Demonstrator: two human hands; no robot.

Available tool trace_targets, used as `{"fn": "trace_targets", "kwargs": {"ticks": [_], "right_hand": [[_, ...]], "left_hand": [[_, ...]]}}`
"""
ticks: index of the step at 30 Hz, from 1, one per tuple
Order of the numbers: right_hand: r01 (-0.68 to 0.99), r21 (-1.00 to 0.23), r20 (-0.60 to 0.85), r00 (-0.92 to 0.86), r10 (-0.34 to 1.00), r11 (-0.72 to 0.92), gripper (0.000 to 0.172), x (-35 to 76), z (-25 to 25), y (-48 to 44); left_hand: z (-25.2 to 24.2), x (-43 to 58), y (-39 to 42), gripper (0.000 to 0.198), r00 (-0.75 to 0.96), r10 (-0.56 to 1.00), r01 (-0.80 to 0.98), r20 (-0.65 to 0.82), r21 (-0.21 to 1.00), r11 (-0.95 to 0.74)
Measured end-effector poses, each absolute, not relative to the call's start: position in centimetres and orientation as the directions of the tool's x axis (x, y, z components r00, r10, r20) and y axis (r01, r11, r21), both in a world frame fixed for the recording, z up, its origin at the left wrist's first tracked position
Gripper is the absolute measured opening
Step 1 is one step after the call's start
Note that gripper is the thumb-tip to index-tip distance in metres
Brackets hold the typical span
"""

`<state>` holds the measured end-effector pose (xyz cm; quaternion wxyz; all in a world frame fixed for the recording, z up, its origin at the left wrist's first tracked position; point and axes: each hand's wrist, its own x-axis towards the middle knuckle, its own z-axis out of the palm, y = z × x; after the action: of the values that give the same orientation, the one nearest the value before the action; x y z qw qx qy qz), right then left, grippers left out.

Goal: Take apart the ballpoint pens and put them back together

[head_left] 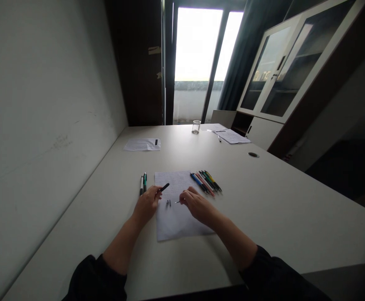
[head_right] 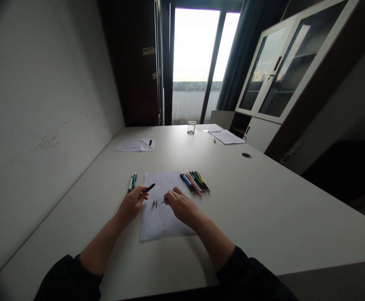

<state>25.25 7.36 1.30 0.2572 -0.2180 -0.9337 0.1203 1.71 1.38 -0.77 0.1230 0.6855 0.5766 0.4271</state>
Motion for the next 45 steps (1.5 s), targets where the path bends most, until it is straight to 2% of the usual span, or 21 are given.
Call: {"fn": "trace_targets", "kwargs": {"ticks": [3, 6, 9, 12, 17, 28, 33, 39, 42, 45], "right_hand": [[0.279, -0.443, 0.516, -0.697, 0.497, 0.852, 0.009, 25.3, 1.7, 7.7], [0.22, -0.588, 0.589, -0.542, 0.599, 0.778, 0.011, 25.5, 2.0, 7.9], [0.1, -0.789, 0.541, -0.352, 0.764, 0.606, 0.017, 25.7, 2.1, 8.1], [-0.089, -0.885, 0.464, -0.237, 0.853, 0.457, 0.019, 25.7, 2.2, 8.3], [-0.294, -0.897, 0.394, -0.191, 0.899, 0.331, 0.017, 25.6, 2.2, 8.4], [-0.303, -0.911, 0.357, -0.247, 0.901, 0.278, 0.015, 25.3, 2.6, 7.8], [-0.252, -0.925, 0.352, -0.285, 0.892, 0.285, 0.016, 25.1, 2.4, 7.7], [-0.051, -0.941, 0.323, -0.425, 0.845, 0.334, 0.023, 24.4, 1.5, 7.6], [0.006, -0.932, 0.328, -0.415, 0.849, 0.363, 0.03, 24.5, 1.0, 7.8], [0.022, -0.929, 0.334, -0.385, 0.861, 0.37, 0.028, 24.7, 0.9, 7.9]], "left_hand": [[-0.3, 1.8, 1.3, 0.018, -0.031, 0.862, 0.692, 0.506, 0.633, -0.347], [0.2, 1.8, 1.2, 0.016, -0.019, 0.84, 0.676, 0.543, 0.626, -0.389], [0.4, 2.0, 1.0, 0.016, 0.013, 0.834, 0.661, 0.551, 0.621, -0.421], [0.5, 2.0, 0.9, 0.015, 0.03, 0.837, 0.672, 0.547, 0.609, -0.422], [0.4, 2.1, 0.9, 0.016, 0.051, 0.839, 0.682, 0.541, 0.595, -0.425], [0.4, 2.3, 0.9, 0.017, 0.082, 0.853, 0.707, 0.515, 0.573, -0.415], [0.4, 2.3, 0.8, 0.016, 0.102, 0.857, 0.711, 0.504, 0.566, -0.417], [0.4, 2.4, 0.8, 0.017, 0.126, 0.854, 0.709, 0.505, 0.556, -0.434], [0.4, 2.4, 0.8, 0.017, 0.116, 0.857, 0.717, 0.503, 0.555, -0.423], [0.4, 2.4, 0.8, 0.018, 0.108, 0.855, 0.728, 0.507, 0.546, -0.415]]}}
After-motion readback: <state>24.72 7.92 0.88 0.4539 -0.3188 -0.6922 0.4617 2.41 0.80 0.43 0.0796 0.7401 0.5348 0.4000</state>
